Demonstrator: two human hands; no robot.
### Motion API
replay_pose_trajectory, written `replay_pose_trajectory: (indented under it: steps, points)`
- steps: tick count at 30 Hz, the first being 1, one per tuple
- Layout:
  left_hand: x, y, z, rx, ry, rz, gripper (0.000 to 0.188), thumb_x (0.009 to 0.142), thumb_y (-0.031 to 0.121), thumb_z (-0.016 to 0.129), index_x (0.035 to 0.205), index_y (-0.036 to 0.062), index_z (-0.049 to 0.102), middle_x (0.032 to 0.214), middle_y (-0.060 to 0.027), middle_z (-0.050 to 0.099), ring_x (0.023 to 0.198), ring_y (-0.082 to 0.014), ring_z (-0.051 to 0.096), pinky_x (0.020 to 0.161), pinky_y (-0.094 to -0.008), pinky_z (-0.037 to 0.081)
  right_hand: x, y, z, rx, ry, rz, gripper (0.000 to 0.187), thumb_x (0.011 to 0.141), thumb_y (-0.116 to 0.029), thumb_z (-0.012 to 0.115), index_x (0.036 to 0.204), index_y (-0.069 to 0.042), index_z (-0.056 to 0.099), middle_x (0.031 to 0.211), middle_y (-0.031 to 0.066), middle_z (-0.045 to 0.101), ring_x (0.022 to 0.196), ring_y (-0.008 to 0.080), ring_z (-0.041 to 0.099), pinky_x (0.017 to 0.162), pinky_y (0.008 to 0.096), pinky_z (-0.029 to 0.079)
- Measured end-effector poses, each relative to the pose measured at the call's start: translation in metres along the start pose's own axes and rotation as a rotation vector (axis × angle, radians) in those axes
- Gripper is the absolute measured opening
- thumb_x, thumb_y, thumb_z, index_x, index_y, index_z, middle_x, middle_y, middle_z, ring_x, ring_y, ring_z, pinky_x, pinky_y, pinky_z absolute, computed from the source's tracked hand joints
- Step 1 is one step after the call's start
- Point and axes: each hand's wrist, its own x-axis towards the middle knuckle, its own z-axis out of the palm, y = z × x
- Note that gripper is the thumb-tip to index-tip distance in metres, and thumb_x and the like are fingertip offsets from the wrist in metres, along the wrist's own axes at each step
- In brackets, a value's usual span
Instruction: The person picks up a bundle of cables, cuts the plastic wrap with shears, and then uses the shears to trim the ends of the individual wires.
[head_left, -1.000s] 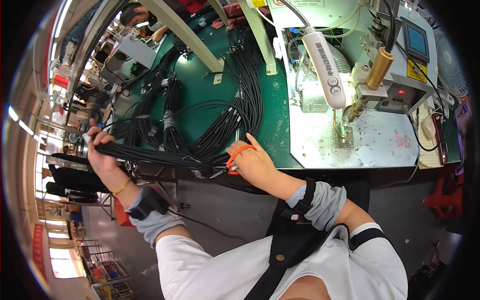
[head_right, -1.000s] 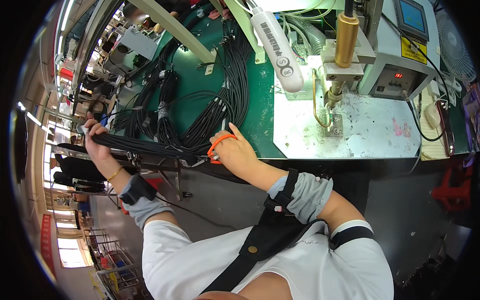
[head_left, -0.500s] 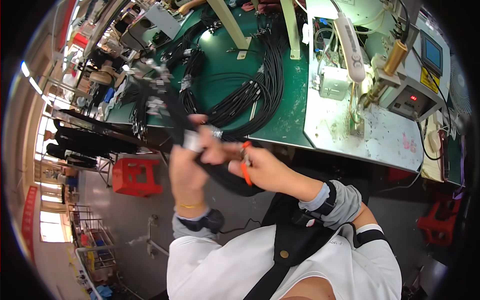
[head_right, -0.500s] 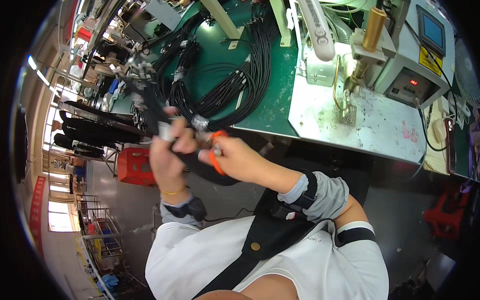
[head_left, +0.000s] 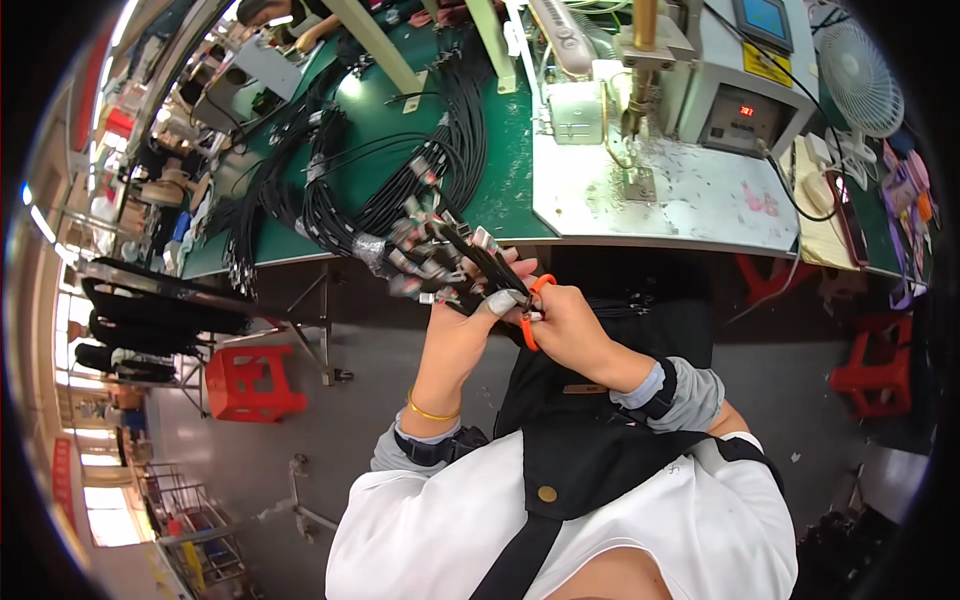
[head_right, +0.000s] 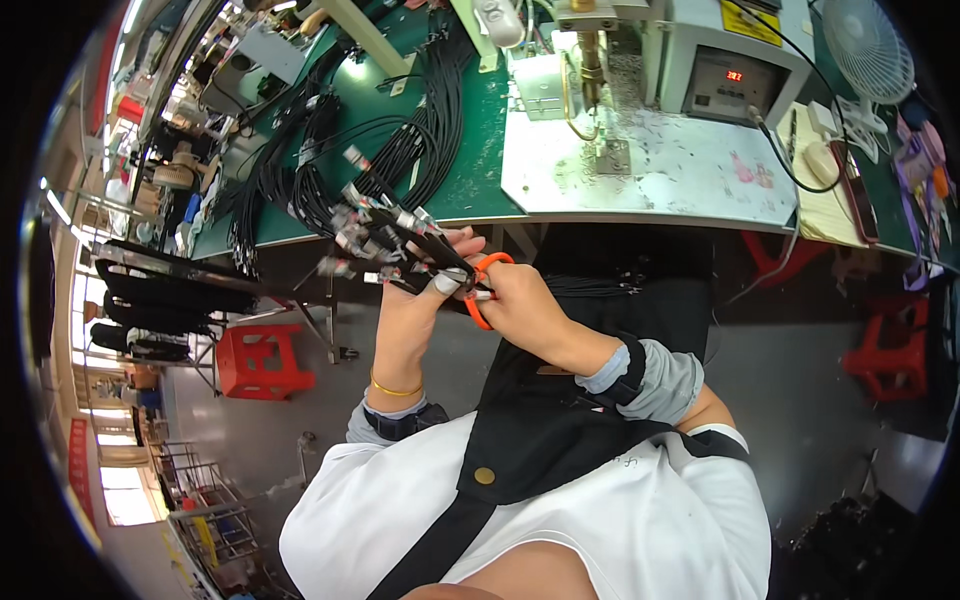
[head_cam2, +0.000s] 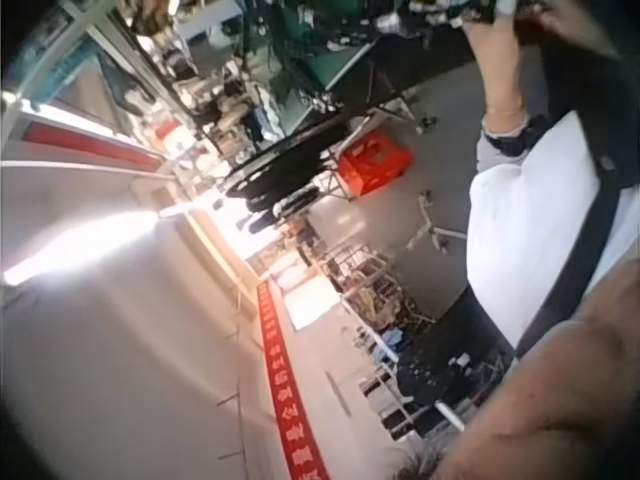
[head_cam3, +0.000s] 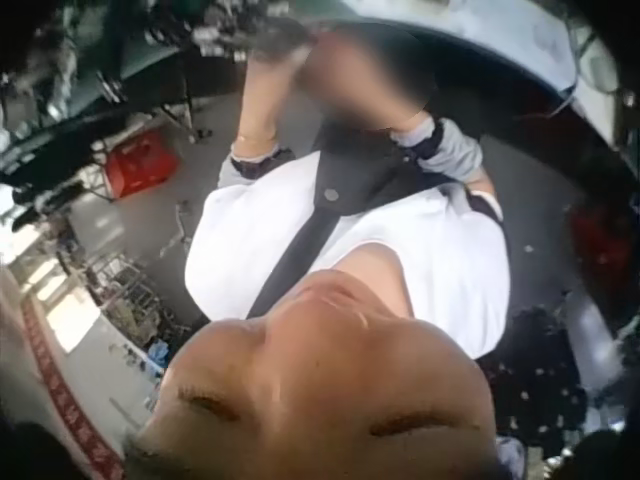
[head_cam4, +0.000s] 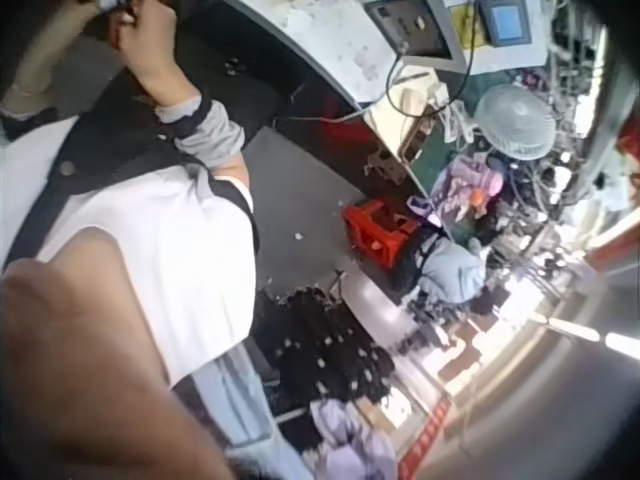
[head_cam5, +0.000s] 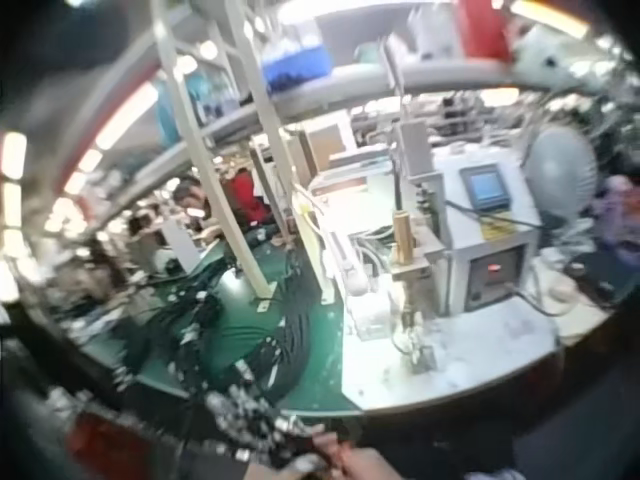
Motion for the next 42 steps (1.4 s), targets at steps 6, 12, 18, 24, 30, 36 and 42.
replay_pose_trajectory:
  steps: [6,12,18,24,30,36,42]
  points:
    - [0.004,0.000,-0.028,-0.011,0.182,-0.009,0.029,0.085,0.011,0.054,0.110,-0.0036,0.048,0.103,-0.0170,0.059,0.098,-0.0239,0.056,0.087,-0.0339,0.043,-0.012,-0.020,-0.030,0.329,0.262,-0.060,0.012,0.081,-0.006,0.060,0.091,0.002,0.058,0.069,0.0047,0.061,0.066,0.0089,0.055,0.060,0.0241,0.043]
    - [0.006,-0.008,0.012,0.007,0.000,-0.020,0.031,0.088,0.016,0.052,0.113,-0.0027,0.052,0.107,-0.0126,0.059,0.096,-0.0178,0.056,0.088,-0.0296,0.041,-0.008,-0.014,-0.022,0.305,0.257,-0.004,0.009,0.079,-0.003,0.057,0.084,0.005,0.056,0.064,0.0109,0.061,0.057,0.0111,0.056,0.052,0.0266,0.043]
    - [0.019,-0.008,0.018,0.137,-0.111,0.047,0.028,0.087,0.012,0.051,0.111,-0.0022,0.053,0.105,-0.0091,0.061,0.094,-0.0151,0.056,0.086,-0.0280,0.041,-0.008,0.004,-0.025,0.109,0.131,0.074,0.012,0.083,-0.006,0.057,0.091,0.004,0.060,0.073,0.0053,0.063,0.066,0.0091,0.057,0.062,0.0229,0.045]
    - [0.034,0.013,-0.001,0.258,0.184,0.157,0.019,0.086,0.010,0.049,0.099,-0.0020,0.057,0.090,-0.0097,0.064,0.087,-0.0173,0.060,0.082,-0.0295,0.043,-0.009,-0.011,-0.042,0.252,0.363,-0.063,0.012,0.085,-0.006,0.055,0.087,0.005,0.060,0.071,0.0053,0.062,0.065,0.0117,0.060,0.060,0.0242,0.047]
    - [0.041,0.035,-0.017,0.029,0.113,-0.002,0.023,0.088,0.016,0.049,0.099,-0.0014,0.058,0.083,-0.0128,0.064,0.080,-0.0183,0.061,0.082,-0.0296,0.043,-0.019,-0.005,-0.057,0.442,0.154,0.173,0.021,0.085,-0.015,0.057,0.081,0.005,0.060,0.067,0.0090,0.061,0.061,0.0125,0.060,0.056,0.0245,0.048]
    - [0.040,-0.003,0.029,-0.049,-0.126,-0.163,0.024,0.085,0.013,0.056,0.102,-0.0045,0.056,0.096,-0.0133,0.062,0.079,-0.0169,0.060,0.079,-0.0272,0.045,-0.006,-0.011,-0.055,0.399,0.129,0.179,0.023,0.085,-0.016,0.057,0.082,0.006,0.059,0.069,0.0087,0.061,0.060,0.0139,0.060,0.055,0.0253,0.049]
    - [0.043,0.003,0.037,-0.233,-0.062,-0.164,0.023,0.081,0.005,0.060,0.101,-0.0055,0.057,0.094,-0.0117,0.063,0.078,-0.0150,0.060,0.075,-0.0259,0.046,-0.011,-0.016,-0.054,0.262,0.093,0.176,0.017,0.087,-0.012,0.054,0.089,0.004,0.059,0.073,0.0080,0.061,0.067,0.0125,0.061,0.061,0.0254,0.048]
